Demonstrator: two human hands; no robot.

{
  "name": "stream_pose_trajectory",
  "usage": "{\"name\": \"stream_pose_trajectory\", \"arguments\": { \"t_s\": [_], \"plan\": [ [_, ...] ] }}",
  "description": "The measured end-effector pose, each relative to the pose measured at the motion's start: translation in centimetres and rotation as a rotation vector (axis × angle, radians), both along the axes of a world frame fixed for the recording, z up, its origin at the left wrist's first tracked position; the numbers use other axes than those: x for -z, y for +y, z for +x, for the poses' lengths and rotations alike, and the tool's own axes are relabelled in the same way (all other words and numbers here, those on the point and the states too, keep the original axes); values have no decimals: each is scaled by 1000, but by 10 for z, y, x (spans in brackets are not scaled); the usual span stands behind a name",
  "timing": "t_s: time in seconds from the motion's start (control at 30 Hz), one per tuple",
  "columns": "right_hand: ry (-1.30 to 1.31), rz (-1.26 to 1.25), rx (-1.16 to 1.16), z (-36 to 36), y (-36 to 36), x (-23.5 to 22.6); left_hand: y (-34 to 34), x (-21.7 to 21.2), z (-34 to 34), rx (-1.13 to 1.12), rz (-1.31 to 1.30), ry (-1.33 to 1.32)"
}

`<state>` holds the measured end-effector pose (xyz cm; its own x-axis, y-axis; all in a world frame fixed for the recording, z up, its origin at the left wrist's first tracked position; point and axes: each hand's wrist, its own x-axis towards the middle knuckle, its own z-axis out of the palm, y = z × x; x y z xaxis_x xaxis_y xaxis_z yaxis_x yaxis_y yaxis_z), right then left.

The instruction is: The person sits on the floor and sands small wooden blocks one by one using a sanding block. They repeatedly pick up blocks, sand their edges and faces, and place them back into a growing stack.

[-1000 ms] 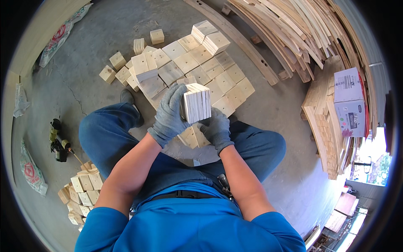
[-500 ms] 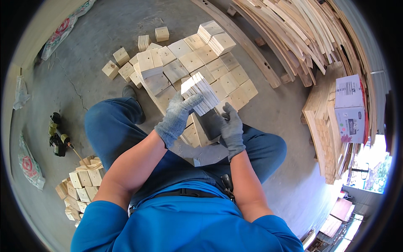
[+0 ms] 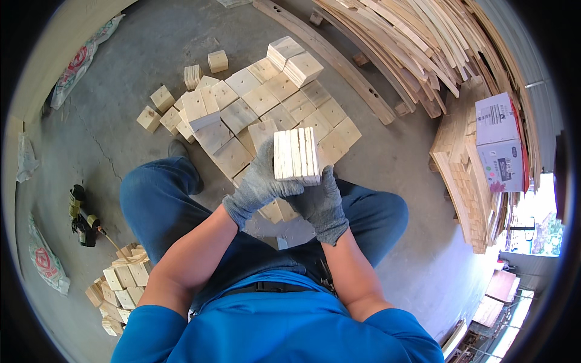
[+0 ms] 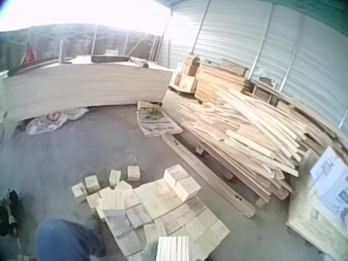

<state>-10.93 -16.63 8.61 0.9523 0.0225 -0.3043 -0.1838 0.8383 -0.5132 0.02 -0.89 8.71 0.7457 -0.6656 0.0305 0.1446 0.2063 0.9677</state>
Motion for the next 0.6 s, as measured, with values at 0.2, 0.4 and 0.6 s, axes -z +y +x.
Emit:
{"name": "stream_pose_trajectory", "arguments": {
  "t_s": [0.2, 0.4, 0.6],
  "plan": [
    [51, 162, 33, -4, -1, 8, -4, 12, -12, 29, -78, 127],
    [84, 48, 69, -1, -14, 11, -11, 13, -7, 48, -88, 134],
    [82, -130, 337, 55, -106, 34, -9, 6, 8, -38, 419, -64]
  ]
}}
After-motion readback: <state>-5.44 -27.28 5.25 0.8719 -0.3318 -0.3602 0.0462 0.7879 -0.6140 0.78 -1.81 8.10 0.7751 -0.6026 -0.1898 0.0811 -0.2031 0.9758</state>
